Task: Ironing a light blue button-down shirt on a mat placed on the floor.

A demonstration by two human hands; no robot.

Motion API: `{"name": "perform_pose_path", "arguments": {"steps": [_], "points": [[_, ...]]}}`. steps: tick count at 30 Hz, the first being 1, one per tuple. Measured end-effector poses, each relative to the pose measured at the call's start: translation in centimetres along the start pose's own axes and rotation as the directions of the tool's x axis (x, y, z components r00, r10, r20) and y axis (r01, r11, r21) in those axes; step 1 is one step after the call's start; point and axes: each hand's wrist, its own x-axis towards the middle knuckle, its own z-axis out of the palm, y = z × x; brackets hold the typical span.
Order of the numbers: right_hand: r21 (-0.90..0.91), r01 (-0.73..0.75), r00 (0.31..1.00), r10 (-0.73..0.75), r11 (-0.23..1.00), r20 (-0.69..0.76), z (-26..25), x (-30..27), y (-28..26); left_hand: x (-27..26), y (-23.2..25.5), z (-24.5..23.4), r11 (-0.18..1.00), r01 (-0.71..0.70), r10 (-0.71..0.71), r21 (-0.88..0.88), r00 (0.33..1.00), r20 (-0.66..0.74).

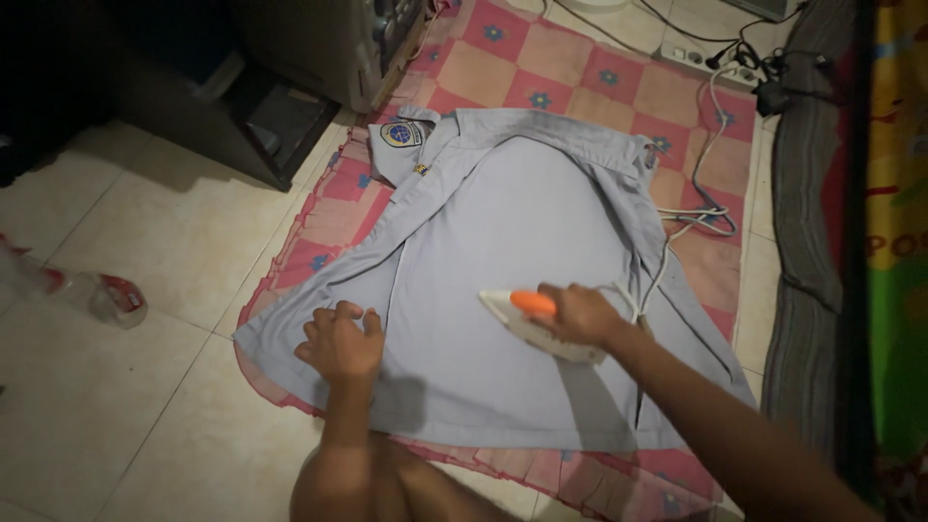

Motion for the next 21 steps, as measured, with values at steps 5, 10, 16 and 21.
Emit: {"name": "perform_pose_path", "arguments": {"steps": [5, 10, 16, 21], "points": [[-0.138, 0.242, 0.97, -0.245, 0.96, -0.004, 2.0, -2.5, -0.2, -0.5, 0.0, -0.6, 1.0, 0.006, -0.006, -0.005, 1.0, 0.005], [-0.223, 0.195, 0.981, -0.192, 0.955, 0.035, 1.1, -1.1, -0.4, -0.5, -0.6, -0.7, 0.999, -0.021, 0.02, 0.031, 0.999, 0.034], [0.261, -0.109, 0.843, 0.229, 0.959, -0.487, -0.7, 2.8, 9.0, -0.2, -1.0, 1.0, 0.994, -0.093, 0.092, 0.056, 0.995, 0.024], [0.647, 0.296, 0.703, 0.298, 0.702, -0.645, -5.5, 2.0, 22.7, -0.4, -0.7, 0.8, 0.983, -0.149, 0.144, 0.11, 0.988, 0.051]]}}
